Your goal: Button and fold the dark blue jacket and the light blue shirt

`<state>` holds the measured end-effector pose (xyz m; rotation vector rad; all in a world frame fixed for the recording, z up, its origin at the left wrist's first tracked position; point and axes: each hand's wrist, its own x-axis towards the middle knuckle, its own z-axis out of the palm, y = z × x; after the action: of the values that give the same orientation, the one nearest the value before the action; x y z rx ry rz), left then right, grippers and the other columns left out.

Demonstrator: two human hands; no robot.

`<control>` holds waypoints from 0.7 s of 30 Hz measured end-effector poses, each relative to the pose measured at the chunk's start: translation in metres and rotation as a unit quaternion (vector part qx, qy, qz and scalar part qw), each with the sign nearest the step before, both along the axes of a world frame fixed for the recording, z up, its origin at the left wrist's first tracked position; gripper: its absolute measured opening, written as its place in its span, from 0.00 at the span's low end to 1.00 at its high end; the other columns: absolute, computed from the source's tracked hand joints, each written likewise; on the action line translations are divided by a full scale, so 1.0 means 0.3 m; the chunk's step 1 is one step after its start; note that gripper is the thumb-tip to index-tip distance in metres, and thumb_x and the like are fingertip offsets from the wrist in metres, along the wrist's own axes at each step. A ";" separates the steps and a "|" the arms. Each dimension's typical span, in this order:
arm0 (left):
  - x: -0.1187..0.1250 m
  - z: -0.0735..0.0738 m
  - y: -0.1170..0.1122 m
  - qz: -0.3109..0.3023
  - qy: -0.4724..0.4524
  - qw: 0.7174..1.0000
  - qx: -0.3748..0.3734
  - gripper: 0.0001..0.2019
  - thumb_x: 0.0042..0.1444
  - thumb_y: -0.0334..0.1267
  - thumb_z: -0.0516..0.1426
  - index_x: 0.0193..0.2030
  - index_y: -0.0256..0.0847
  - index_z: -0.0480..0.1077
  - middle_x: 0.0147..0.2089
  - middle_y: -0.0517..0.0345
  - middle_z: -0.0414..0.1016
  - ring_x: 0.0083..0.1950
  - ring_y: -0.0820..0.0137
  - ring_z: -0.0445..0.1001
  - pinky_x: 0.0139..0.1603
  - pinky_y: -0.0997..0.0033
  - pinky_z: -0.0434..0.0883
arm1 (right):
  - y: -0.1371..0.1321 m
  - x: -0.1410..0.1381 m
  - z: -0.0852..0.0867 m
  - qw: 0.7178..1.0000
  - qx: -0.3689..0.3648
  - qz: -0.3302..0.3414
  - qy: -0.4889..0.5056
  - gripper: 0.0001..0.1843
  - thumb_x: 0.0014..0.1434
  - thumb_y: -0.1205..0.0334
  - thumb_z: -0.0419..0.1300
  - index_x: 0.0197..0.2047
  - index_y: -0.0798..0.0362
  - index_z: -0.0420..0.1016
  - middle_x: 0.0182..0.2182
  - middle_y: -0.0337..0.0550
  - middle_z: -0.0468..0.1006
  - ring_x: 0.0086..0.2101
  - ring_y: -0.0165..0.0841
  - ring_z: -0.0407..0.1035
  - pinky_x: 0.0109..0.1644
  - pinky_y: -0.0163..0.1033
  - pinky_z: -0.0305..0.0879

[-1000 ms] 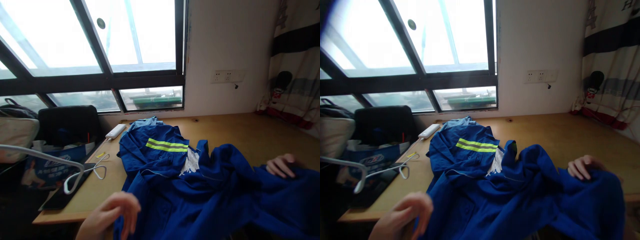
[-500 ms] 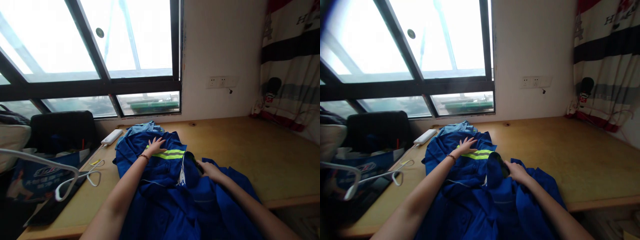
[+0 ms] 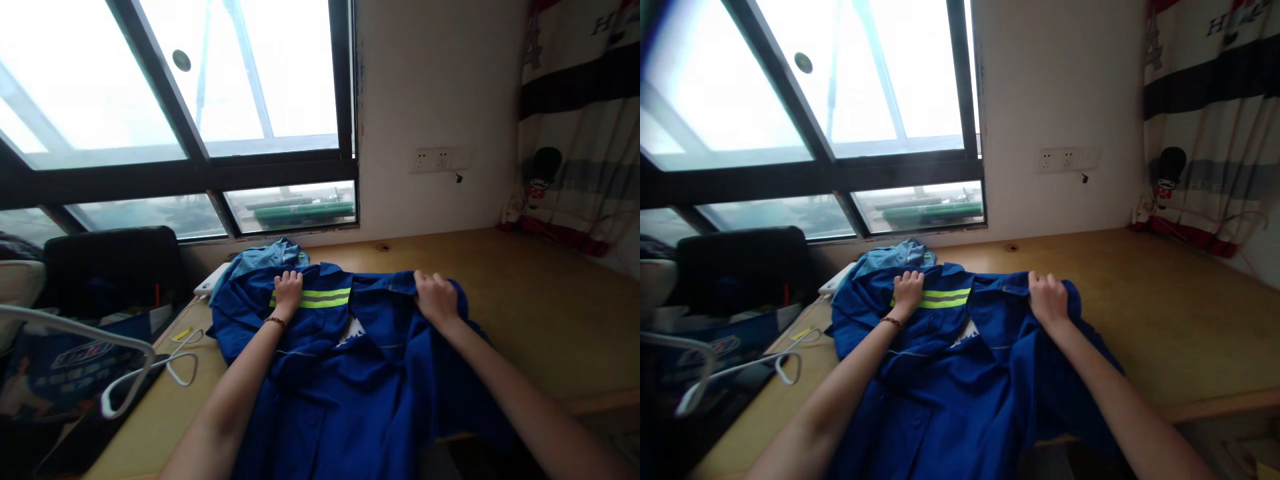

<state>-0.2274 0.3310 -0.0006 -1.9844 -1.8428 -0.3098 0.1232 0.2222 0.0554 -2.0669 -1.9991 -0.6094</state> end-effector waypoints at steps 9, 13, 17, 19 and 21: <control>0.076 0.237 0.094 0.114 -0.254 0.960 -0.006 0.21 0.55 0.32 0.46 0.54 0.24 0.51 0.57 0.28 0.48 0.53 0.52 0.63 0.45 0.60 0.64 | 0.310 0.159 0.360 0.992 0.058 -0.045 0.107 0.27 0.56 0.63 0.51 0.58 0.59 0.51 0.42 0.58 0.71 0.41 0.43 0.66 0.40 0.42 0.58; 0.125 0.190 0.072 0.051 -0.273 0.953 -0.119 0.35 0.48 0.37 0.57 0.59 0.25 0.45 0.63 0.26 0.32 0.62 0.46 0.46 0.54 0.57 0.57 | 0.369 0.176 0.235 0.966 -0.164 0.047 0.196 0.43 0.50 0.51 0.58 0.62 0.62 0.43 0.54 0.62 0.60 0.52 0.44 0.59 0.50 0.43 0.57; 0.102 0.101 -0.203 -0.097 -0.209 0.963 -0.138 0.28 0.52 0.40 0.53 0.58 0.30 0.52 0.63 0.33 0.44 0.64 0.54 0.46 0.59 0.56 0.52 | 0.214 0.314 0.038 0.928 -0.257 0.100 0.249 0.34 0.52 0.45 0.53 0.55 0.62 0.61 0.51 0.59 0.65 0.51 0.44 0.60 0.53 0.45 0.55; 0.080 0.053 -0.421 -0.164 -0.193 0.959 -0.131 0.25 0.54 0.43 0.51 0.57 0.36 0.55 0.62 0.40 0.51 0.63 0.56 0.48 0.59 0.54 0.53 | 0.102 0.404 -0.059 0.912 -0.270 0.085 0.297 0.34 0.48 0.43 0.55 0.52 0.59 0.65 0.47 0.56 0.70 0.47 0.45 0.64 0.51 0.46 0.59; 0.079 -0.002 -0.650 -0.202 -0.186 0.955 -0.116 0.23 0.54 0.44 0.51 0.57 0.41 0.57 0.61 0.44 0.53 0.63 0.56 0.48 0.58 0.50 0.56 | -0.002 0.475 -0.152 0.917 -0.202 0.028 0.342 0.37 0.42 0.45 0.61 0.51 0.60 0.65 0.45 0.57 0.71 0.45 0.46 0.66 0.49 0.47 0.61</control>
<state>-0.2038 0.1360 -0.0013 -2.6186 -1.7266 -0.6514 0.2657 0.2217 0.0097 -2.0065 -1.8202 0.5332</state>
